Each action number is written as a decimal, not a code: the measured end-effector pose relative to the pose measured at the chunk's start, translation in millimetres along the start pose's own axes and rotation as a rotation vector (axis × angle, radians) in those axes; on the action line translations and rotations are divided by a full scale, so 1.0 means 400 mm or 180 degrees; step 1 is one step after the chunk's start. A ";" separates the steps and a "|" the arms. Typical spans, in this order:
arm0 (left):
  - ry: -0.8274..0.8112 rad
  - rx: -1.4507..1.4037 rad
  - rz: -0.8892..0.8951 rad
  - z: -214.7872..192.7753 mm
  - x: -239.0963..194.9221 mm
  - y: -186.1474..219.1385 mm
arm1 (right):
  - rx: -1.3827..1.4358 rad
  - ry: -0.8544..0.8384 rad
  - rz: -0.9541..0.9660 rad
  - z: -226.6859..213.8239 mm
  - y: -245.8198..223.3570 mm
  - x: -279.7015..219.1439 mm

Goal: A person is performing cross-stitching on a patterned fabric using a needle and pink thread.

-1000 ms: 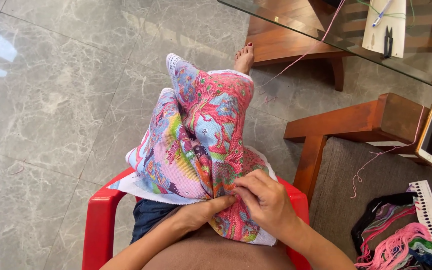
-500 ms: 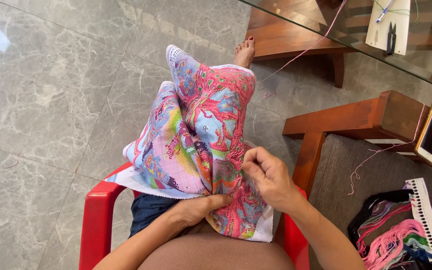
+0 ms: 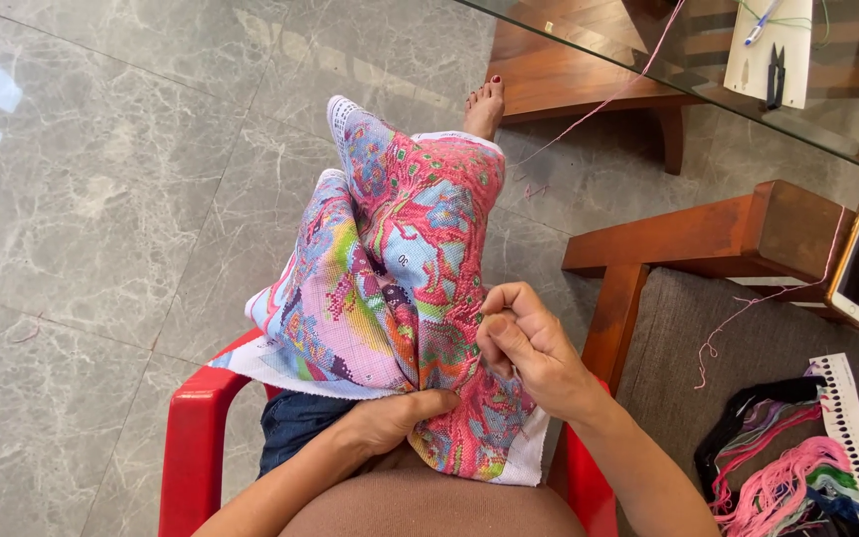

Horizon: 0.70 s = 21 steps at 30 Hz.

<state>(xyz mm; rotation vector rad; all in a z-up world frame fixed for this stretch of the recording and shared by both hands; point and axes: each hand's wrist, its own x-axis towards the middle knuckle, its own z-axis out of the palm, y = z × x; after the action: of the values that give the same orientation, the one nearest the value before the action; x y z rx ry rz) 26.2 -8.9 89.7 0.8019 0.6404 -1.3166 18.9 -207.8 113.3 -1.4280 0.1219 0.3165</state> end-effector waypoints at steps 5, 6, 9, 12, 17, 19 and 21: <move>-0.0080 0.0147 0.0241 -0.018 0.028 -0.017 | 0.0676 0.0077 0.0045 -0.009 0.017 -0.031; -0.0084 0.0145 0.0251 -0.022 0.036 -0.021 | 0.0668 0.0070 0.0040 -0.008 0.018 -0.029; -0.0129 0.0208 0.0272 -0.022 0.045 -0.025 | 0.0370 0.0311 -0.0238 -0.009 0.021 -0.023; 0.0062 0.0091 0.0158 -0.002 0.023 -0.013 | 0.0514 0.0556 -0.0621 -0.012 0.026 -0.019; 0.0293 0.0050 -0.0035 0.023 -0.012 0.010 | 0.0612 0.0391 -0.0543 -0.019 0.043 -0.021; 0.0171 0.0060 0.0001 0.008 0.009 -0.003 | 0.0650 0.0366 -0.0562 -0.023 0.038 -0.026; 0.0055 0.0066 0.0060 0.006 0.011 -0.006 | 0.0686 0.0320 -0.0592 -0.029 0.039 -0.032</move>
<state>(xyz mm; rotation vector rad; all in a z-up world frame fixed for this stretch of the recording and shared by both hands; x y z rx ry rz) 24.6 -13.7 87.2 0.8350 0.6323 -1.3023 3.6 -219.0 100.1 -1.2307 0.1011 0.0754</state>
